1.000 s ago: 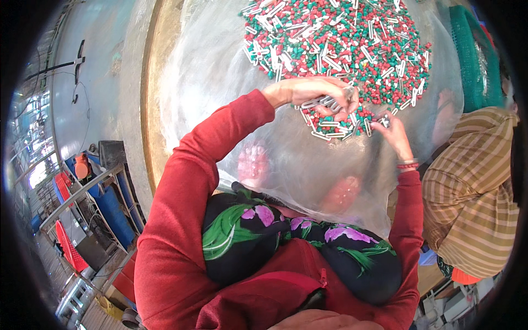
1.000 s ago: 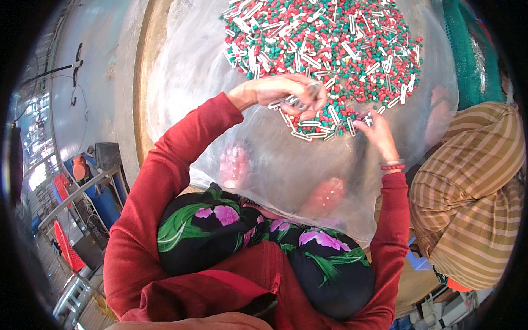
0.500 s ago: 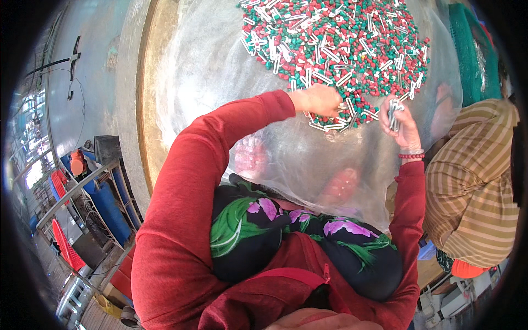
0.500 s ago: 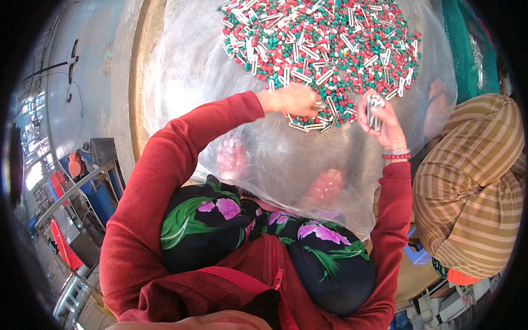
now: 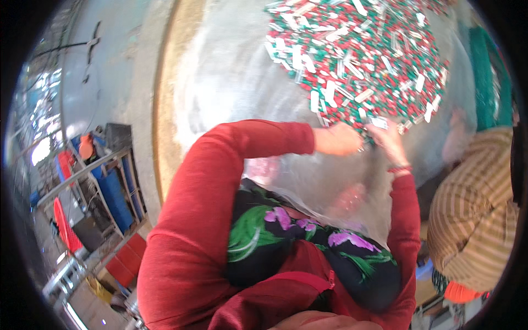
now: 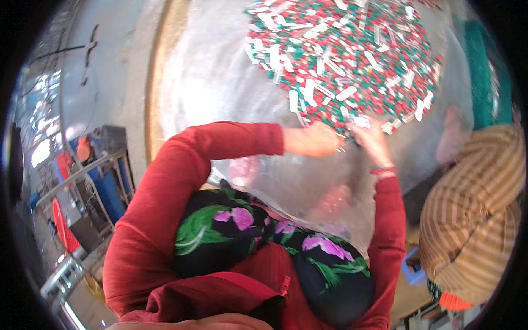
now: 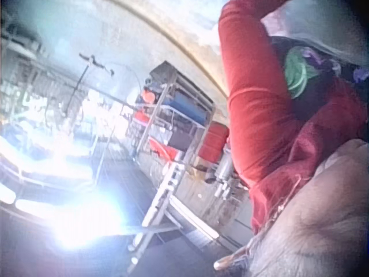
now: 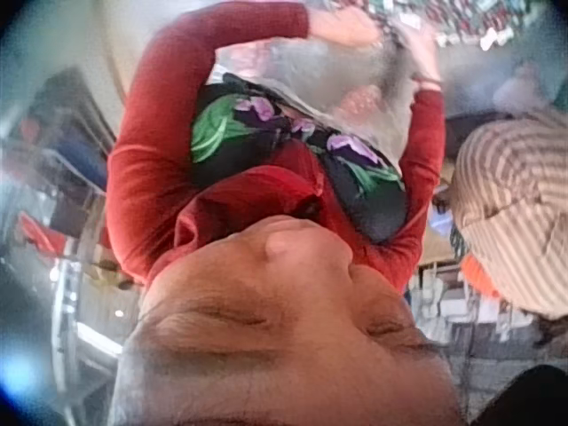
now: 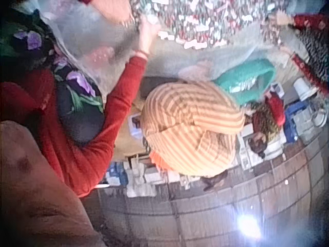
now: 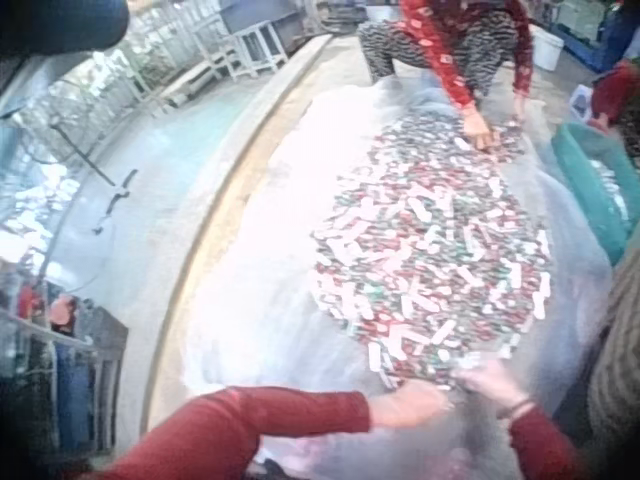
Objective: The person pours a large quantity of red, green, and white capsule-shaped objects onto a mesh sheet and then uses both hands to sort and separate them. The person continues to manipulate the pile, picking up and dropping the capsules repeatedly.
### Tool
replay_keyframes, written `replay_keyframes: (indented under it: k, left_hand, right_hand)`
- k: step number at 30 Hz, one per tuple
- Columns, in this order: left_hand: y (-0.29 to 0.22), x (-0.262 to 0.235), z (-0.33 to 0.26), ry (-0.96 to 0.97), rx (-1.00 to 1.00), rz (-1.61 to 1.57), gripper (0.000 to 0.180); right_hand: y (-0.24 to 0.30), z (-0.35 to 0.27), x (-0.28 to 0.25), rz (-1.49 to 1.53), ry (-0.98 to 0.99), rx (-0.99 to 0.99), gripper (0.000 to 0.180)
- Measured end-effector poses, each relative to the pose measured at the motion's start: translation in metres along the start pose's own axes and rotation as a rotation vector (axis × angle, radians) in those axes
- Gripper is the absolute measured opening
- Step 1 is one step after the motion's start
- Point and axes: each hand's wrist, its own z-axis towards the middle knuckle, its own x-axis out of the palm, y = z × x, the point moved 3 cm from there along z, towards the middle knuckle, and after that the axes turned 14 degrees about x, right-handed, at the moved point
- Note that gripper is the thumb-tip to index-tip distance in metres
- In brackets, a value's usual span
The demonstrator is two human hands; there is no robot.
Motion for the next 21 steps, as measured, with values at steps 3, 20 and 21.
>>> replay_keyframes:
  k: [3,20,21]
  left_hand:
    - [-0.012,0.006,-0.001,-0.081,0.116,0.256,0.009]
    - [0.077,-0.111,-0.024,-0.301,-0.391,-1.206,0.037]
    - [0.078,-0.121,-0.016,-0.227,-0.360,-1.159,0.038]
  right_hand:
    - [0.024,-0.032,-0.012,0.607,0.025,0.105,0.023]
    - [0.062,-0.030,0.024,1.270,0.742,-0.007,0.058]
    - [0.068,-0.032,0.028,1.276,0.729,-0.013,0.060]
